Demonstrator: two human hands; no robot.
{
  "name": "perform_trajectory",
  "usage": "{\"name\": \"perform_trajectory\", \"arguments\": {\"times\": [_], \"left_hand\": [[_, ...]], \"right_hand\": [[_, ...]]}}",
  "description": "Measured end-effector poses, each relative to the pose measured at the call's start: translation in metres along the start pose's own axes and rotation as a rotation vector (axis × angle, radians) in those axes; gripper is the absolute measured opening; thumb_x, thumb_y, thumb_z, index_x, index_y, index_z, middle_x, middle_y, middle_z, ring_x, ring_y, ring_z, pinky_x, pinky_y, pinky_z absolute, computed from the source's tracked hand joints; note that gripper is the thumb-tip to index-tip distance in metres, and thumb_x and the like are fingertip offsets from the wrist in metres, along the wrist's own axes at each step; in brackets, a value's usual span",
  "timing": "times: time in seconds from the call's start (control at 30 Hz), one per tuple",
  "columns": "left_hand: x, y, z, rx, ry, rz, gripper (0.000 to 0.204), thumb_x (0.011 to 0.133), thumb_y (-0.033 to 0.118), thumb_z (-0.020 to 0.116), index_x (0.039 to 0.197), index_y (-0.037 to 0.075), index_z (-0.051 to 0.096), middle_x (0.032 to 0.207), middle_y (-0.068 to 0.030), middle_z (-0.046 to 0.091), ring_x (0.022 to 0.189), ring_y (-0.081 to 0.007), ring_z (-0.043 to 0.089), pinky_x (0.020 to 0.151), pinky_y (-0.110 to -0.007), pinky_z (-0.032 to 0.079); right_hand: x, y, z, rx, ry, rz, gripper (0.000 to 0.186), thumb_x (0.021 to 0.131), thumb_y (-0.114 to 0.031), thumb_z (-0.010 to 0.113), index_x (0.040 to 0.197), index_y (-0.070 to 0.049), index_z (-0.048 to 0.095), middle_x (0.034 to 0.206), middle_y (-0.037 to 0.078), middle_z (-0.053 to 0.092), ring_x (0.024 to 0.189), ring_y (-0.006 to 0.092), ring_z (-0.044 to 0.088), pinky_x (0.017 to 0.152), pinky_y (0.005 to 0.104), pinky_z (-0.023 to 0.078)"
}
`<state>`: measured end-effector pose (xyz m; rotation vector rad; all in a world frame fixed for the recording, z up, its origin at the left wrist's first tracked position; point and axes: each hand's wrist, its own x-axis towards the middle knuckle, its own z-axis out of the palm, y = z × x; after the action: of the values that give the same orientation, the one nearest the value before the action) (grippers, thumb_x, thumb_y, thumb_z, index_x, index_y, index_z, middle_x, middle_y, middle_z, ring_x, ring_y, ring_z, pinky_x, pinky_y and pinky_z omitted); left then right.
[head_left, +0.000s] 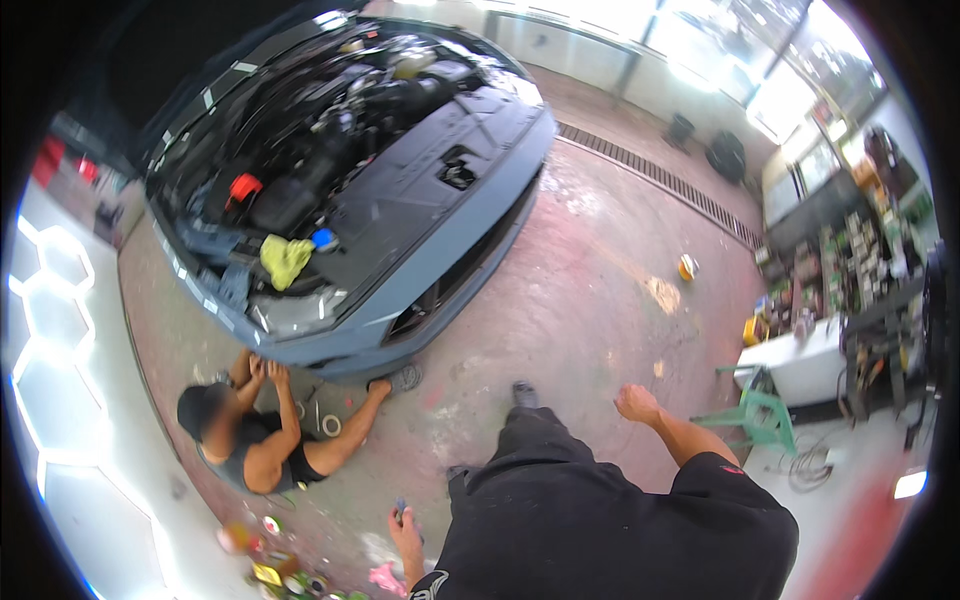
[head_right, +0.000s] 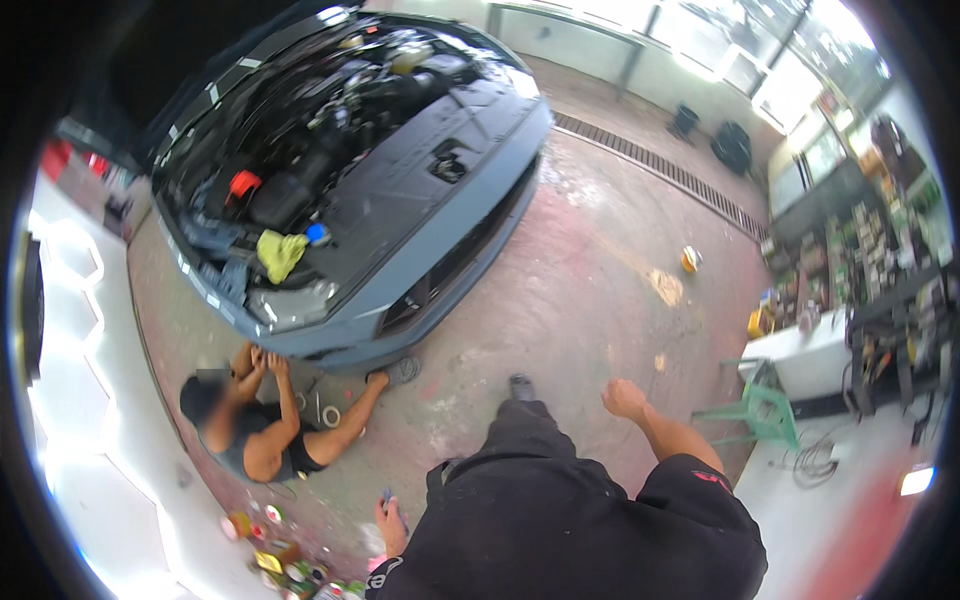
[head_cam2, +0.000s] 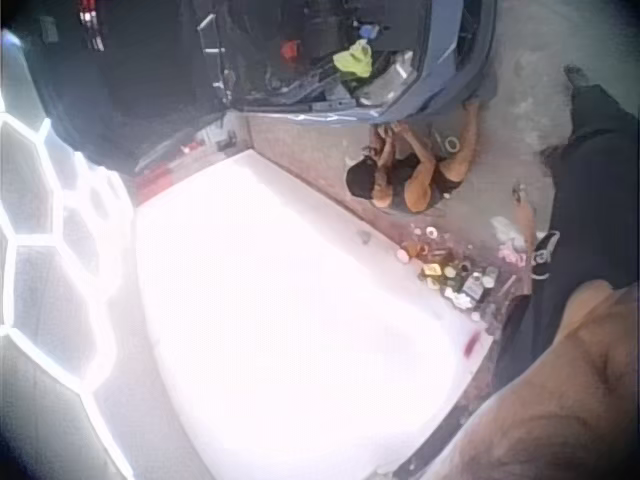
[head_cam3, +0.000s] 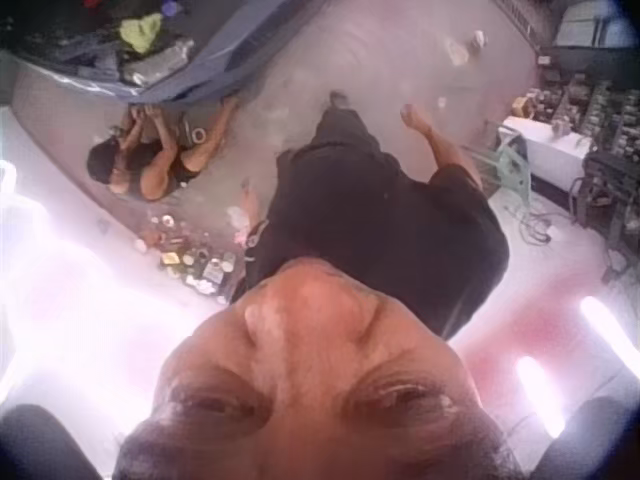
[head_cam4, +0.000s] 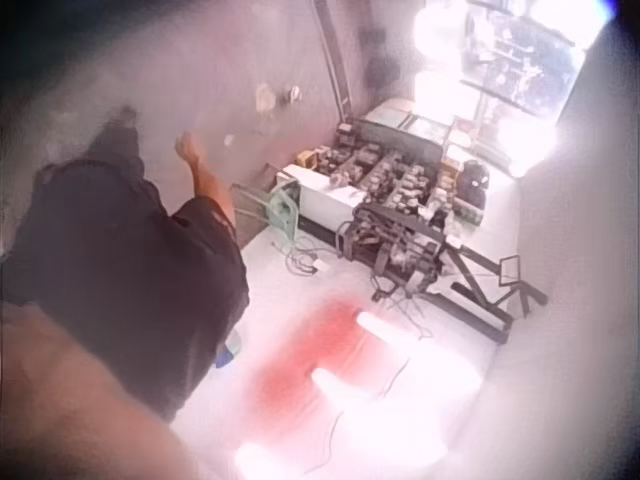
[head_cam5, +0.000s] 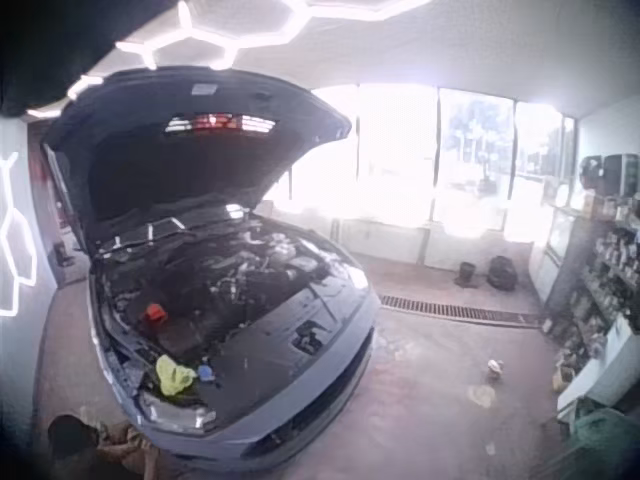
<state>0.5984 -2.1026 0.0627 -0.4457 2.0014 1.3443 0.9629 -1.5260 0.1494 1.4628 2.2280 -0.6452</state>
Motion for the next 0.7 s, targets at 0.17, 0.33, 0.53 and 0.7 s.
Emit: {"name": "perform_trajectory", "arguments": {"times": [0.17, 0.33, 0.53, 0.7], "left_hand": [[-0.003, 0.145, 0.202, 0.184, -0.374, 0.192, 0.064, 0.105, 0.028, 0.079, 0.160, 0.005, 0.056, 0.129, -0.0108, 0.070, 0.102, -0.0160, 0.068, 0.087, -0.031, 0.059], [-0.032, 0.239, 0.465, 0.446, -0.647, 0.599, 0.072, 0.102, 0.035, 0.083, 0.159, 0.001, 0.057, 0.142, -0.0191, 0.071, 0.128, -0.0309, 0.070, 0.111, -0.042, 0.054], [-0.155, 0.328, 0.747, 0.702, -0.910, 0.998, 0.081, 0.095, 0.041, 0.088, 0.161, 0.005, 0.056, 0.144, -0.0238, 0.066, 0.131, -0.0415, 0.067, 0.111, -0.048, 0.055], [-0.148, 0.375, 0.862, 0.794, -0.769, 1.182, 0.088, 0.092, 0.041, 0.089, 0.164, 0.008, 0.053, 0.150, -0.0255, 0.062, 0.138, -0.0449, 0.062, 0.112, -0.052, 0.054]], "right_hand": [[-0.003, 0.013, -0.045, 0.330, 0.050, -0.066, 0.044, 0.107, -0.039, 0.065, 0.122, 0.000, 0.080, 0.116, 0.028, 0.082, 0.112, 0.0497, 0.077, 0.099, 0.0575, 0.060], [0.019, 0.059, -0.159, 0.573, -0.006, -0.075, 0.050, 0.112, -0.045, 0.064, 0.132, -0.001, 0.079, 0.119, 0.027, 0.082, 0.115, 0.0441, 0.078, 0.099, 0.0517, 0.060], [0.105, 0.126, -0.231, 1.175, 0.043, 0.020, 0.063, 0.116, -0.049, 0.063, 0.156, -0.001, 0.063, 0.134, 0.017, 0.078, 0.115, 0.0253, 0.077, 0.099, 0.0424, 0.059], [0.227, 0.097, -0.304, 1.630, -0.007, 0.025, 0.068, 0.117, -0.050, 0.064, 0.166, -0.004, 0.052, 0.132, 0.007, 0.075, 0.112, 0.0154, 0.073, 0.096, 0.0358, 0.058]]}}
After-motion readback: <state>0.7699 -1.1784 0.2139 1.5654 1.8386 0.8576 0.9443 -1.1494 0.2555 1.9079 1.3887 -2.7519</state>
